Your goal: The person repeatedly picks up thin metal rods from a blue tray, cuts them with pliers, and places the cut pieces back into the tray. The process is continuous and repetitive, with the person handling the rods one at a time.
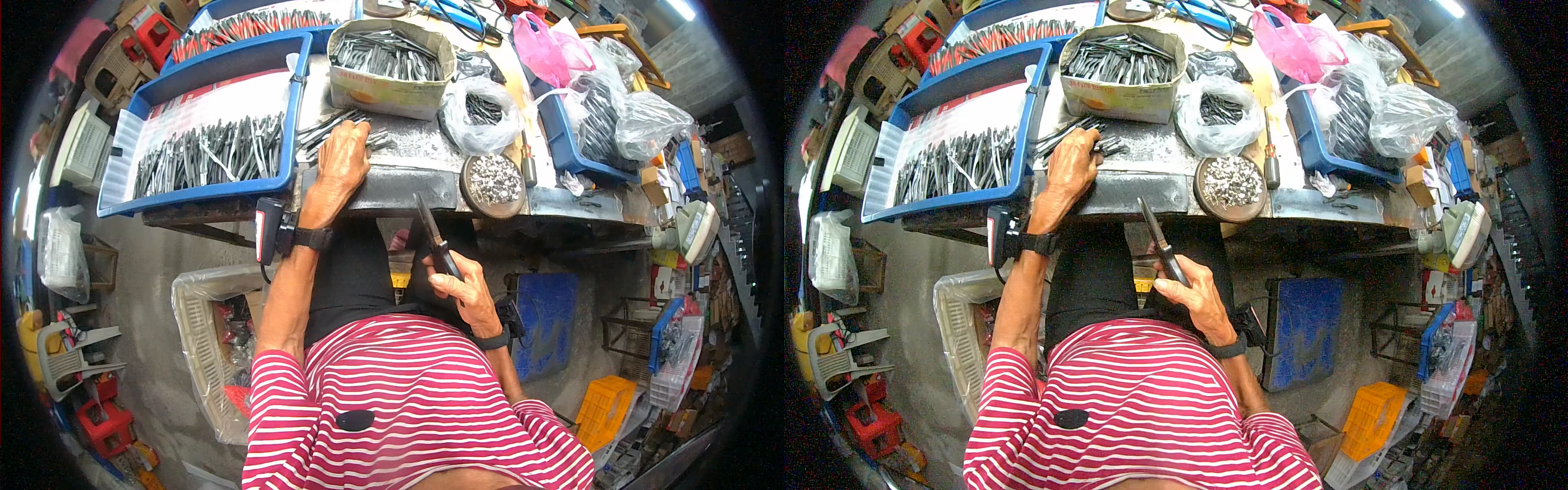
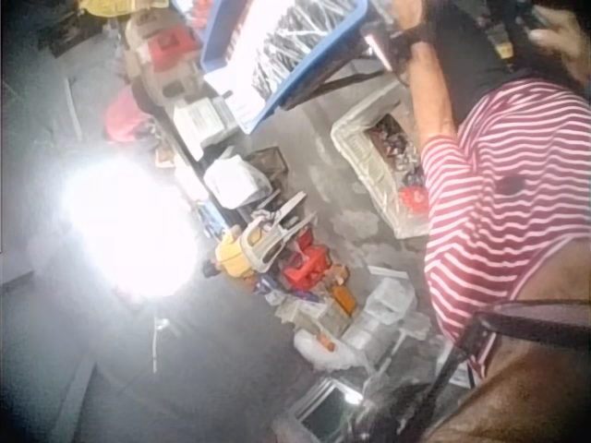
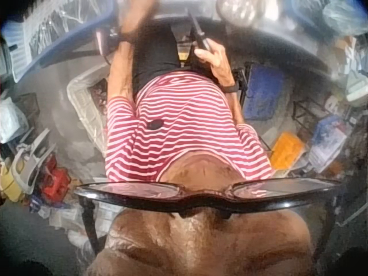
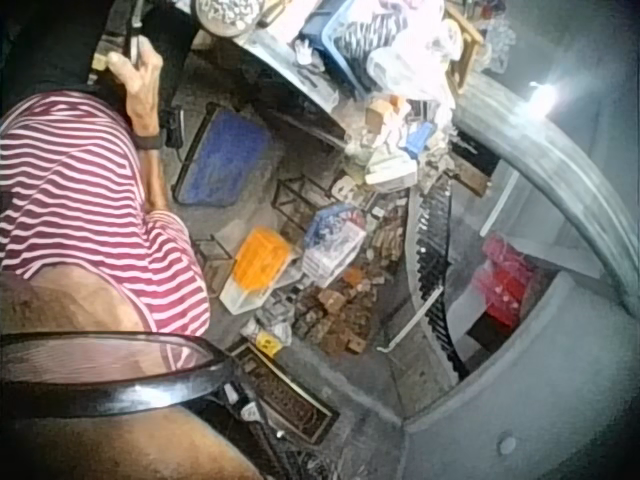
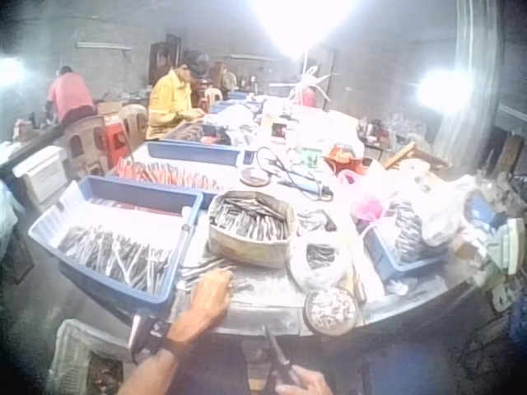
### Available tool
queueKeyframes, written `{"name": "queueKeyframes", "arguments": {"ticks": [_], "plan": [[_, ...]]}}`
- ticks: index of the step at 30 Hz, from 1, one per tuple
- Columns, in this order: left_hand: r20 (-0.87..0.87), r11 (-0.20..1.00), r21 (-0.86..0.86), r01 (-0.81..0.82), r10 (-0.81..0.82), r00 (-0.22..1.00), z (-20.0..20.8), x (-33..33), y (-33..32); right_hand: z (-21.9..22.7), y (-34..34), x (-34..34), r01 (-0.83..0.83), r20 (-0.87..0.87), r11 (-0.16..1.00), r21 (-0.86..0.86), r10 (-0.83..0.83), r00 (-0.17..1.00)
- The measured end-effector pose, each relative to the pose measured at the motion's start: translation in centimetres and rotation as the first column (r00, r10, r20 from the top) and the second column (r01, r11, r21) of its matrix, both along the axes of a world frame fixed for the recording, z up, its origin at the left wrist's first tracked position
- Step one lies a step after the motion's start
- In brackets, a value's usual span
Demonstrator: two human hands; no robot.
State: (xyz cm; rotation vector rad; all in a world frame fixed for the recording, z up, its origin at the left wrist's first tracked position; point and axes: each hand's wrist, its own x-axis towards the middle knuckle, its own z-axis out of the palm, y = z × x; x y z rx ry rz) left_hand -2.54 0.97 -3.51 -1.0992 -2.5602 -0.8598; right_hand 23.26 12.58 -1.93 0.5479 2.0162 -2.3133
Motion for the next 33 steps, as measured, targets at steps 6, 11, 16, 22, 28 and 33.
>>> {"name": "queueKeyframes", "arguments": {"ticks": [6, 11, 16, 22, 28, 33], "plan": [[-0.119, 0.996, -0.086, 0.019, -0.029, 0.992, 0.1, -0.2, 0.0, -0.2, -0.1, 0.0, 0.016, -0.012, 1.0, -0.014, -0.016, 1.0], [-0.124, 0.992, 0.126, -0.033, 0.048, 0.991, 1.7, 1.1, 0.2, 0.2, 0.0, -0.2, 0.047, -0.069, 0.995, 0.093, -0.041, 0.997], [0.347, 0.815, 0.575, -0.07, -0.165, 0.923, 4.3, 5.8, -0.1, 1.0, -0.3, -0.8, 0.205, -0.196, 0.874, 0.441, -0.13, 0.972], [0.599, 0.502, 0.754, -0.424, -0.79, 0.131, 4.9, 9.0, -0.5, 1.0, -0.6, -1.7, 0.398, -0.436, 0.548, 0.736, -0.066, 0.897], [0.553, 0.438, 0.711, -0.55, -0.832, 0.052, 4.1, 10.1, -0.4, 0.5, -0.8, -1.8, 0.46, -0.481, 0.384, 0.801, -0.046, 0.876], [0.557, 0.443, 0.712, -0.544, -0.829, 0.053, 3.7, 10.2, -0.8, -0.1, -0.6, -1.9, 0.491, -0.511, 0.288, 0.822, -0.006, 0.859]]}}
